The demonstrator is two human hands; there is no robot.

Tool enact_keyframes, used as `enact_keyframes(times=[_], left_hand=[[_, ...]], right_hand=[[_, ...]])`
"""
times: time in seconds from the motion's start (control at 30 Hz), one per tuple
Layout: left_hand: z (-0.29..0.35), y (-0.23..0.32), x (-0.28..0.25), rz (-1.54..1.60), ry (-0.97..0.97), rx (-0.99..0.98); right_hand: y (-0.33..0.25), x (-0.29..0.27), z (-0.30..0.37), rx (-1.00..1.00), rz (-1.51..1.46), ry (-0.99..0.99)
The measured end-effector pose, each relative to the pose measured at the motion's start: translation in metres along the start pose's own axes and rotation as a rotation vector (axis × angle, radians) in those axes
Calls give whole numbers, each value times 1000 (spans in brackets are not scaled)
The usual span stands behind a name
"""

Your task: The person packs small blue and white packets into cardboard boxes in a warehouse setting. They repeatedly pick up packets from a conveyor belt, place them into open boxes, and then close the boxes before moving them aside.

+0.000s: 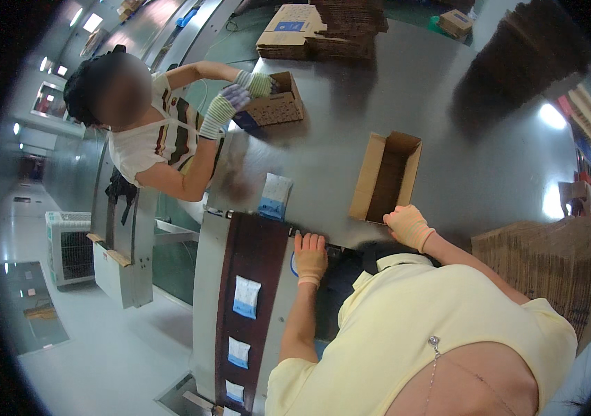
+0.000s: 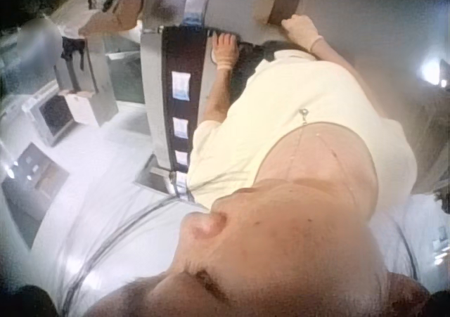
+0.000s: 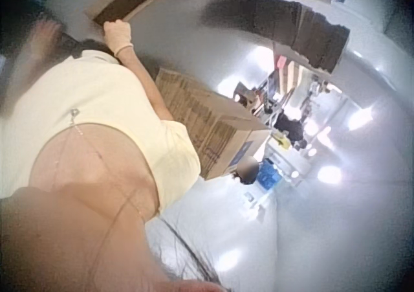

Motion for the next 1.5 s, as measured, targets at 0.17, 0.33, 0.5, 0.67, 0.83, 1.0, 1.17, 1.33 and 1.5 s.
enact_keyframes(times=[0.17,0.33,0.5,0.67,0.83,1.0,1.17,1.33,1.5], left_hand=[[3,-2,8,-5,-10,-4],[-2,1,-3,4,3,16],[-2,-1,2,-8,-4,0],[-2,-1,2,-3,18,9],[-3,0,1,-22,19,12],[-3,-1,6,-34,-14,7],[-3,1,2,-42,-27,19],[0,1,2,-40,27,25],[-2,2,0,-31,18,26]], right_hand=[[-1,-2,-3,-5,14,-28],[1,-4,-2,7,17,-38],[0,-6,-3,1,24,-34],[-1,-5,-3,16,9,-27],[1,-1,-6,19,16,-37],[0,-6,-5,7,7,-21],[-1,-8,-7,13,14,-20],[-3,-12,-3,7,-1,-7],[-1,-9,-5,13,0,-20]])
Point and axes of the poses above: each hand's wrist, its own z-axis away from the middle knuckle, its own x-axis out of the palm, y = z × x, the point moved 4 cm from there along -z, towards the middle knuckle, and after that the axes turned 12 degrees about -y, right-handed, at the moved point
